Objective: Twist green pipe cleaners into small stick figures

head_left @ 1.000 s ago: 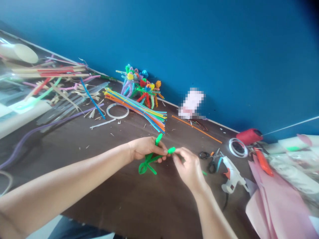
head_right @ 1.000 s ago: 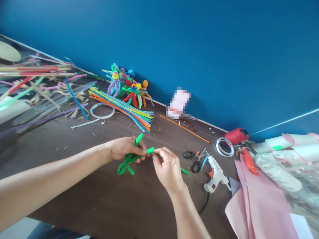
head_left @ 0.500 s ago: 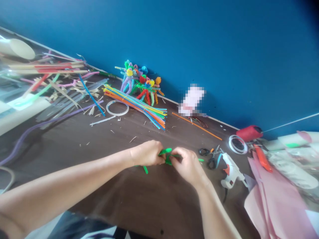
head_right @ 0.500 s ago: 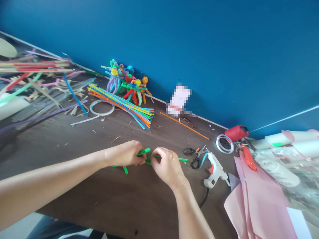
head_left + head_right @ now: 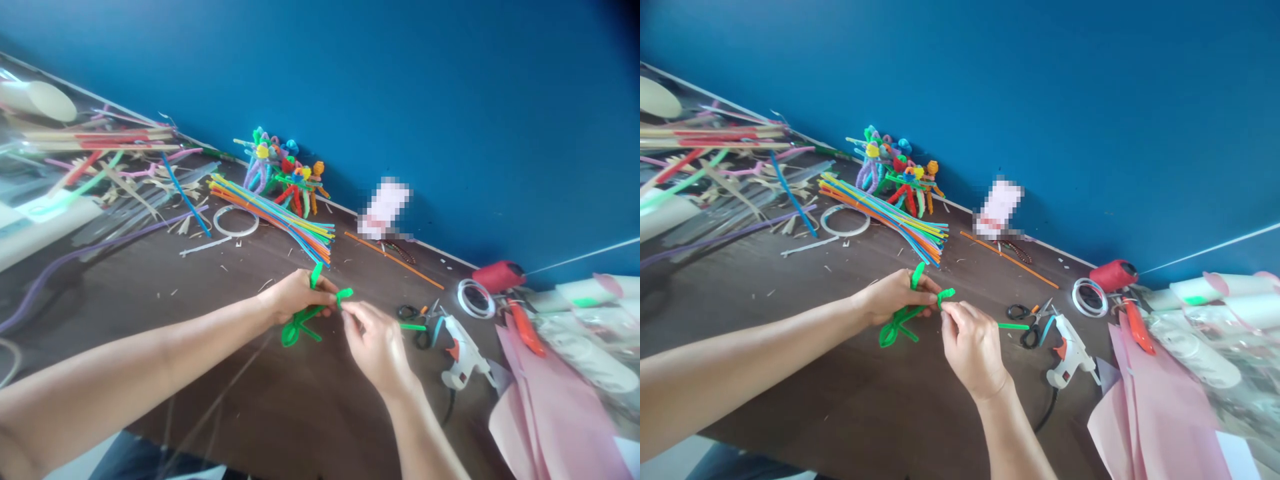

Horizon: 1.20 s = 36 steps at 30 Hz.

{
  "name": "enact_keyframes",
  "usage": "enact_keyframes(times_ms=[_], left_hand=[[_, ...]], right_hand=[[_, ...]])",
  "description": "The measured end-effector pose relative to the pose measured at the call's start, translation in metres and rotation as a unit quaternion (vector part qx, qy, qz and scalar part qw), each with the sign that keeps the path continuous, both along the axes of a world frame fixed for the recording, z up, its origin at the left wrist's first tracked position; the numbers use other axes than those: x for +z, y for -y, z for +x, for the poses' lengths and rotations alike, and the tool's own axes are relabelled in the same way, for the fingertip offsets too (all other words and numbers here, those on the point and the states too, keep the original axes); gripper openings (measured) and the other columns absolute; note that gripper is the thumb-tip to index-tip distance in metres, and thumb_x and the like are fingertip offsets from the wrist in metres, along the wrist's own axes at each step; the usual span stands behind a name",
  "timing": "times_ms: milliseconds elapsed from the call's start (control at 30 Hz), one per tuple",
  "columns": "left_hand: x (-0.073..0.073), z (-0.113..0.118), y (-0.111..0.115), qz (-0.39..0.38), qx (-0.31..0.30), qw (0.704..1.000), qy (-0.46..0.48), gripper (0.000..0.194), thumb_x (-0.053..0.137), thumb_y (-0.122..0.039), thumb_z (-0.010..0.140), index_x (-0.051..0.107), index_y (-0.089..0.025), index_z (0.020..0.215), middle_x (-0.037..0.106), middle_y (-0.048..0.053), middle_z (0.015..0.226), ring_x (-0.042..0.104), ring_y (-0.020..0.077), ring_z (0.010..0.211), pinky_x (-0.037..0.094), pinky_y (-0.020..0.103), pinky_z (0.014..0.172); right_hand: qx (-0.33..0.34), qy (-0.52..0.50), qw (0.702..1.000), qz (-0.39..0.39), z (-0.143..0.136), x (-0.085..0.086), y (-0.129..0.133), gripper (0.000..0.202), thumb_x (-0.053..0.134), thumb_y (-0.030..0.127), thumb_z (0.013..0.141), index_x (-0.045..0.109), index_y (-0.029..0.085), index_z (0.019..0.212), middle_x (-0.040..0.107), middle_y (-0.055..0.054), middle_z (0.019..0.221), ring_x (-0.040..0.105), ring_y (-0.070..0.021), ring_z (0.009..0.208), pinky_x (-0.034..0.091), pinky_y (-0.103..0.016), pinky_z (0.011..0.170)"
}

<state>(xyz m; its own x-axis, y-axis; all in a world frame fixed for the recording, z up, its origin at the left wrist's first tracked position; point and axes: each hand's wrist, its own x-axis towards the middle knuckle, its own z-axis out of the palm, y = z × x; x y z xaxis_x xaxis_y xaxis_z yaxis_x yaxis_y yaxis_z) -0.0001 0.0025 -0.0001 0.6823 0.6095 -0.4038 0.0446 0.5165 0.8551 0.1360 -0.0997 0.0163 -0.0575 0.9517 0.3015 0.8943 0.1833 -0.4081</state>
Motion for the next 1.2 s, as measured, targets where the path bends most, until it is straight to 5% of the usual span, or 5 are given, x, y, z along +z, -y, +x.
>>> enact_keyframes(times_ms=[233, 400, 600, 733, 1200], left_hand=[[-0.005, -0.003, -0.004, -0.144, -0.031, 0.984, 0.099, 0.012, 0.066, -0.014, 0.064, 0.06, -0.01, 0.073, 0.062, 0.002, 0.061, 0.056, 0.0078, 0.053, 0.045, 0.017, 0.051], [-0.011, -0.002, -0.003, -0.179, -0.039, 0.978, 0.104, 0.015, 0.067, -0.015, 0.063, 0.057, -0.012, 0.075, 0.06, 0.0, 0.06, 0.055, 0.0074, 0.051, 0.045, 0.018, 0.049], [-0.013, 0.001, 0.006, -0.104, 0.002, 0.986, 0.127, 0.018, 0.07, -0.019, 0.061, 0.058, -0.013, 0.074, 0.059, -0.001, 0.057, 0.055, 0.0084, 0.05, 0.044, 0.019, 0.049], [-0.011, 0.002, 0.008, -0.092, -0.006, 0.99, 0.107, 0.024, 0.072, -0.017, 0.058, 0.061, -0.012, 0.078, 0.06, 0.0, 0.06, 0.057, 0.01, 0.057, 0.045, 0.02, 0.053], [-0.019, -0.004, 0.001, -0.141, -0.083, 0.977, 0.138, 0.033, 0.069, -0.014, 0.061, 0.056, -0.014, 0.091, 0.058, 0.0, 0.063, 0.057, 0.0086, 0.05, 0.044, 0.018, 0.048]], right_hand=[[-0.031, -0.031, 0.999, 0.002, 0.003, -0.004, -0.003, 0.017, 0.044, 0.016, 0.082, 0.06, 0.019, 0.08, 0.063, -0.003, 0.071, 0.058, -0.014, 0.063, 0.042, -0.023, 0.062], [-0.023, -0.149, 0.988, -0.035, 0.0, -0.004, -0.004, 0.015, 0.045, 0.02, 0.081, 0.06, 0.019, 0.08, 0.065, -0.004, 0.075, 0.06, -0.0164, 0.07, 0.045, -0.026, 0.067], [-0.004, -0.443, 0.885, -0.144, -0.004, -0.01, -0.007, 0.021, 0.054, 0.031, 0.077, 0.053, 0.018, 0.094, 0.063, -0.002, 0.072, 0.058, -0.0135, 0.059, 0.046, -0.022, 0.047], [-0.037, -0.506, 0.849, -0.144, -0.001, -0.019, -0.011, 0.02, 0.055, 0.033, 0.076, 0.053, 0.015, 0.085, 0.058, 0.0, 0.064, 0.051, -0.0091, 0.048, 0.04, -0.018, 0.037], [0.003, -0.509, 0.855, -0.1, 0.001, -0.018, -0.012, 0.015, 0.053, 0.029, 0.078, 0.061, 0.016, 0.074, 0.054, 0.002, 0.059, 0.043, -0.007, 0.045, 0.036, -0.02, 0.044]])
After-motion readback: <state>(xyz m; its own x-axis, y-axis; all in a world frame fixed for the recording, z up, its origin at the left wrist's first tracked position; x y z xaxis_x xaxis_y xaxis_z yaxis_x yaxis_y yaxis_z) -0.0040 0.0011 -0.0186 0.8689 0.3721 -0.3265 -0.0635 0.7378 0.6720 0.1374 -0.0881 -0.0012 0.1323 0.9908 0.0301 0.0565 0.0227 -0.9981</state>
